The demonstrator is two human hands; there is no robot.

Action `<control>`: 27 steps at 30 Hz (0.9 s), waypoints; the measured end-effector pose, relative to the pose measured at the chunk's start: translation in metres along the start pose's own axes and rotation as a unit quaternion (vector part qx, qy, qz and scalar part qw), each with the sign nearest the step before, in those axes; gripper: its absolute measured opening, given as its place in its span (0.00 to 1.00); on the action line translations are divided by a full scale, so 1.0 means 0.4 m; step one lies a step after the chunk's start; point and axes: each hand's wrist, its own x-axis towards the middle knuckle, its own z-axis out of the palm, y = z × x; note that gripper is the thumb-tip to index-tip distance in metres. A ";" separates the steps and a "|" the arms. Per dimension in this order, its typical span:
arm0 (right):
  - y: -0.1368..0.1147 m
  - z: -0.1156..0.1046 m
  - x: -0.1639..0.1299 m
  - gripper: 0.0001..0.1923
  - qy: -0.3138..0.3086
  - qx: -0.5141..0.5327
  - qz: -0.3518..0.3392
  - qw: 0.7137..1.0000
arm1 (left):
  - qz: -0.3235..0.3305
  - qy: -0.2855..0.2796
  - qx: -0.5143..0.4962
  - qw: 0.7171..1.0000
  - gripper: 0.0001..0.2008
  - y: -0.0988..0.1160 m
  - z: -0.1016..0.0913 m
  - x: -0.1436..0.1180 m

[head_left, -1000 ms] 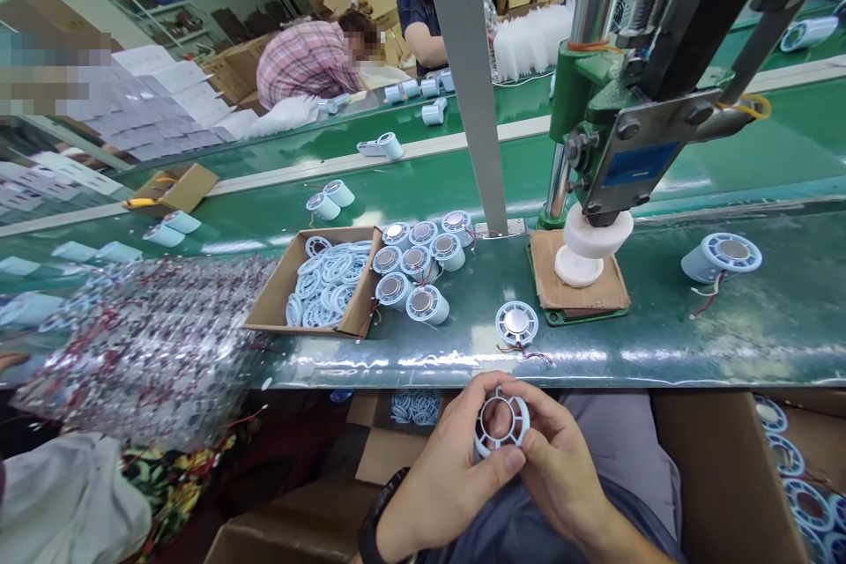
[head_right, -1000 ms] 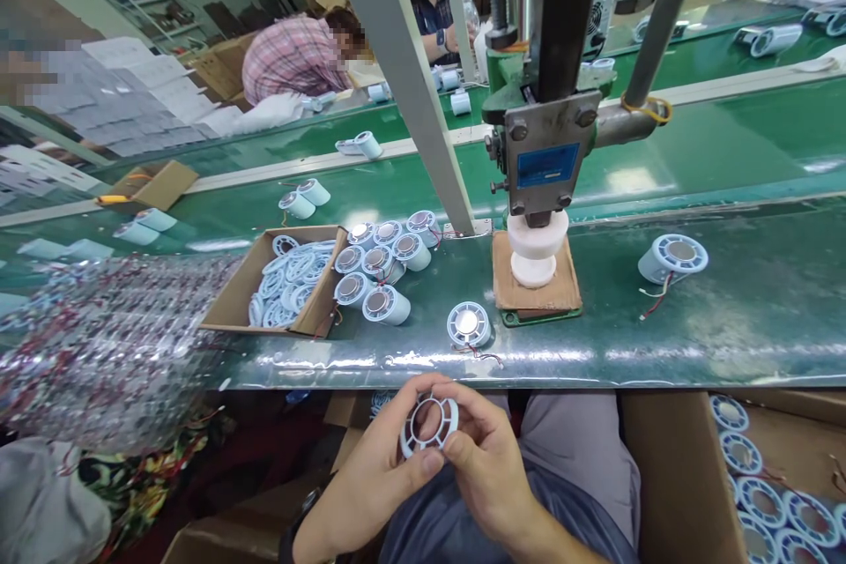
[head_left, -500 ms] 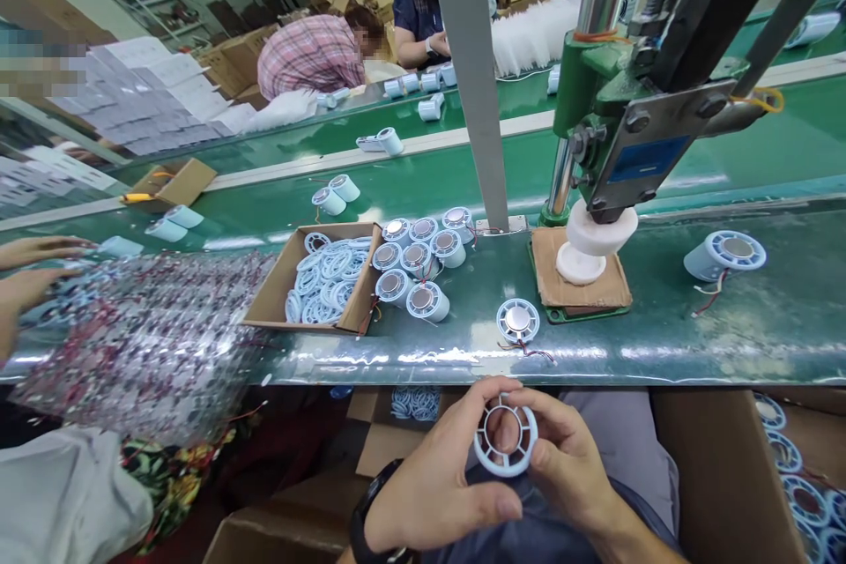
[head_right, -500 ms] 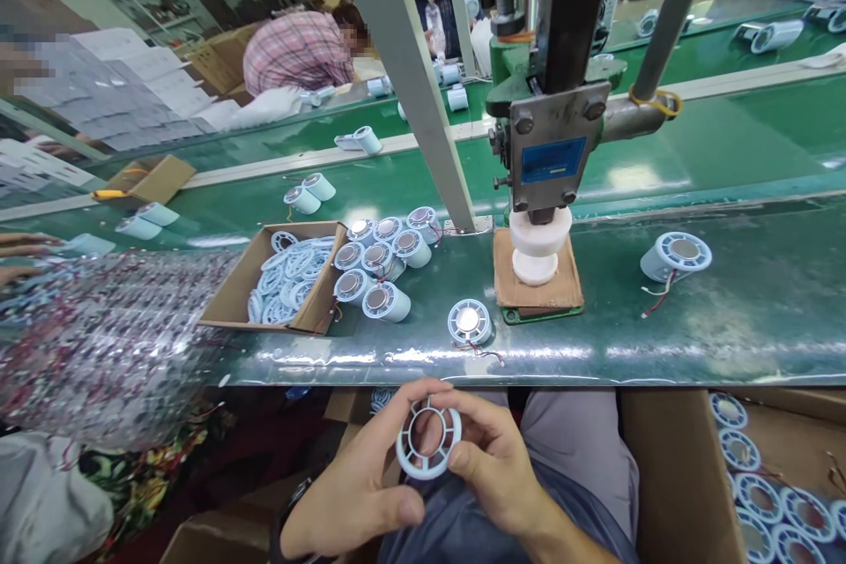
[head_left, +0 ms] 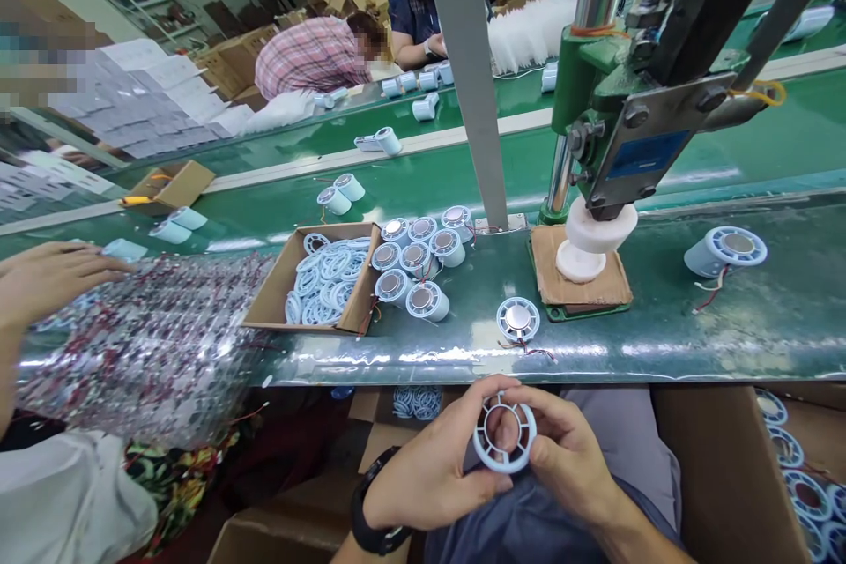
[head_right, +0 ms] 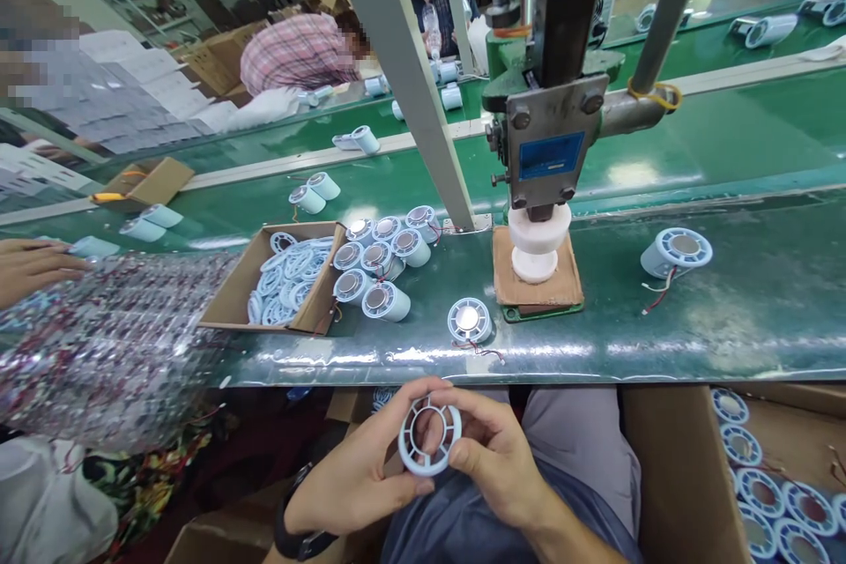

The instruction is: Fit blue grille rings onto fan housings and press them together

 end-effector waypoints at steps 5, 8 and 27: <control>-0.006 -0.002 -0.005 0.23 0.006 -0.019 0.005 1.000 | 0.015 0.006 -0.047 0.999 0.42 -0.012 0.016 0.008; -0.010 0.003 -0.005 0.22 0.007 -0.008 0.001 1.000 | 0.024 0.020 -0.048 0.998 0.41 -0.019 0.020 0.013; -0.003 0.010 0.009 0.18 0.033 0.011 -0.020 0.999 | 0.016 0.074 -0.046 0.996 0.52 -0.035 0.041 0.018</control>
